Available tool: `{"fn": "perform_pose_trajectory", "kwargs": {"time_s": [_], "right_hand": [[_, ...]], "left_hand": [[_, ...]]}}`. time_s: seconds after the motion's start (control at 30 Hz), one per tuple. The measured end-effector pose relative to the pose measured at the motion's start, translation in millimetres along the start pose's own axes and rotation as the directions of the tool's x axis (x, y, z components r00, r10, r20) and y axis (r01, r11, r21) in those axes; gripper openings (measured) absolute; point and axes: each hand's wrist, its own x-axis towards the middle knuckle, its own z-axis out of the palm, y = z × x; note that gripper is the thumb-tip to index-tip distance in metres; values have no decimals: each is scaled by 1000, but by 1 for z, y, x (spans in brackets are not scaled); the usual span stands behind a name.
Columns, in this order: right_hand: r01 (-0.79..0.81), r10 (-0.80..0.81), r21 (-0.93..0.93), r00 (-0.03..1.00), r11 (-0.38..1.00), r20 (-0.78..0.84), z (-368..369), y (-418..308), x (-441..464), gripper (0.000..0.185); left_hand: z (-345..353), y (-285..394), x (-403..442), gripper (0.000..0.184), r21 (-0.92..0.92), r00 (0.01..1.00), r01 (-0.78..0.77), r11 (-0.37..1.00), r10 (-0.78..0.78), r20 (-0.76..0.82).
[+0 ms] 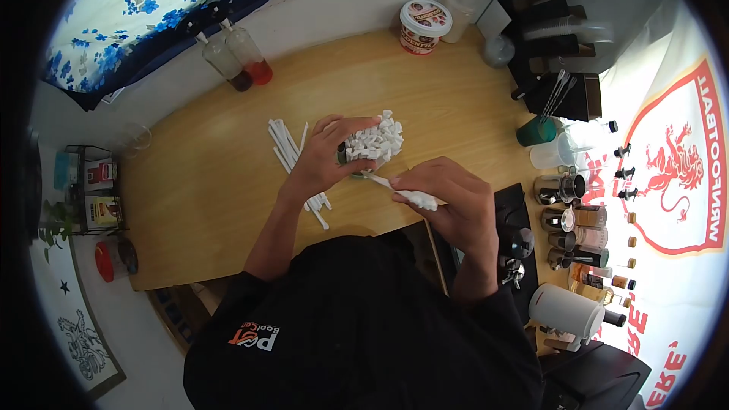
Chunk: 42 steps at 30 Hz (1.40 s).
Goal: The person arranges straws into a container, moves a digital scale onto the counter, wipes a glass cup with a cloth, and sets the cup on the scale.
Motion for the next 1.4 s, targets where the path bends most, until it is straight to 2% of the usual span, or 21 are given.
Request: {"fn": "perform_pose_trajectory", "kwargs": {"time_s": [0.17,0.23,0.27,0.3,0.33,0.37,0.4,0.47,0.6,0.67,0.73,0.77,0.83,0.97,1.03,1.13,1.27,1.37,1.4], "right_hand": [[42,-42,6,999,999,34,23,15,-1,29],[-4,7,-38,995,999,101,33,25,0,29],[4,0,-34,995,999,104,37,28,2,29],[31,-22,-108,996,994,85,41,30,4,28],[55,-44,-184,997,981,66,44,32,5,28],[60,-48,-181,996,982,70,48,35,3,28],[20,-13,-231,999,973,30,51,37,1,28],[-22,19,-280,1000,960,-13,56,44,-3,28],[-48,28,-286,997,957,-74,59,47,-7,34],[-61,34,-255,994,965,-108,61,45,-7,36],[23,-65,-183,971,983,-230,61,43,-6,38],[20,-64,-183,971,983,-232,60,44,-6,38],[198,-260,-262,939,944,-225,59,47,-6,36],[234,-301,-305,934,923,-194,66,49,-8,33],[259,-344,-422,929,869,-138,70,55,-11,32],[200,-315,-487,934,850,-166,79,62,-15,31],[202,-325,-528,934,825,-151,85,69,-20,30],[239,-353,-553,929,798,-108,84,70,-23,37],[167,-293,-475,934,864,-205,83,68,-25,46]], "left_hand": [[1,-2,-2,61,-13,999,-28,1000,28,-27],[-1,0,-2,64,-7,1000,-15,1000,15,-18],[-2,1,-3,66,-5,1000,-2,1000,1,-3],[-4,3,-4,66,1,1000,1,1000,-1,-9],[-5,4,-4,68,-62,1000,14,998,-13,6],[-6,6,-5,70,-125,999,27,992,-24,23],[-6,5,-6,70,-124,1000,26,992,-24,19],[-4,2,-11,72,-314,998,68,947,-61,34],[2,-4,-20,78,-369,999,53,928,-46,28],[2,3,-22,90,-405,993,115,907,-108,42],[9,-2,-25,96,-398,995,100,912,-98,27],[12,-4,-26,102,-390,996,84,917,-87,9],[16,-2,-28,104,-393,995,90,915,-97,3],[24,-2,-27,108,-430,991,123,895,-136,0],[25,-1,-26,109,-417,989,137,898,-149,4],[27,-1,-25,110,-401,987,146,904,-160,0],[32,-4,-25,113,-418,983,168,893,-184,3],[33,-4,-24,116,-382,983,170,909,-186,-5],[34,-3,-23,116,-383,983,168,908,-184,-5]]}}
